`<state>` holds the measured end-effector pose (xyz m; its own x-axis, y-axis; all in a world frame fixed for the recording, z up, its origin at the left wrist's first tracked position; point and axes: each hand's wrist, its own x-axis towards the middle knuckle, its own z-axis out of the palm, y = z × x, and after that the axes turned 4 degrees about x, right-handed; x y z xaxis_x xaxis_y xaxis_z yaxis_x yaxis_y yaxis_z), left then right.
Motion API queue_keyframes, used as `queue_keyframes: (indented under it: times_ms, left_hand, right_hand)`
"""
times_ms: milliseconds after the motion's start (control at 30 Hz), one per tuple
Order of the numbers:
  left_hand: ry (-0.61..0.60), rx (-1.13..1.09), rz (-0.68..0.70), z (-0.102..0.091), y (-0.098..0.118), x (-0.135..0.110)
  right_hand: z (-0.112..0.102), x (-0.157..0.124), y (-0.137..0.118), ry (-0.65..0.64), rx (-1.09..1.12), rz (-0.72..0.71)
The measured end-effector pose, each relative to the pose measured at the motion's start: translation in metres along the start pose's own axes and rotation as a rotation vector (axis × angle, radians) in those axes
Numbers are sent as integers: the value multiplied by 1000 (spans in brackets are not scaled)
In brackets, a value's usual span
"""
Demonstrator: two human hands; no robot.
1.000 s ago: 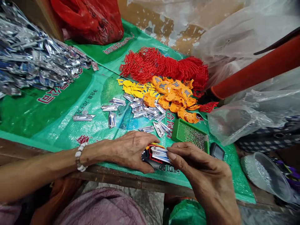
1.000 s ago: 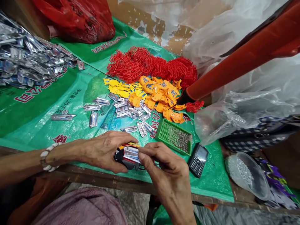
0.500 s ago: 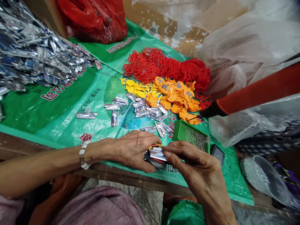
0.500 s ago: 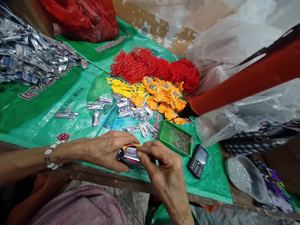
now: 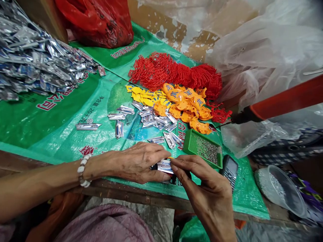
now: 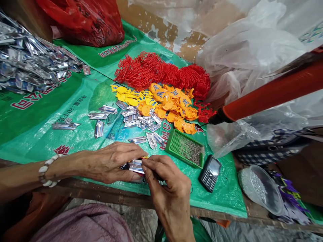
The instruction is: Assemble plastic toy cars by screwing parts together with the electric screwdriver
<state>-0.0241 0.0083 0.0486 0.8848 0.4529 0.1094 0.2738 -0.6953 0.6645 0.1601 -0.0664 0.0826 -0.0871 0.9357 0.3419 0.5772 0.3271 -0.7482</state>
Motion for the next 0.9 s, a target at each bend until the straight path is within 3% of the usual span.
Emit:
queue_keyframes:
  times_ms: [133,433,733,900]
  left_hand:
    - [5,-20,-1,3,-2,1]
    - [38,-28,30,6,-4,1]
    - [-14,2,15,2,-4,1]
    - [34,18,55,5,-5,0]
  right_hand:
    - [-1,-1,7,-13,-142,-85]
    - [8,-15,9,12,-67,58]
    - [14,-28,11,70,-185,-46]
    - [6,-20,11,-38,-183,-74]
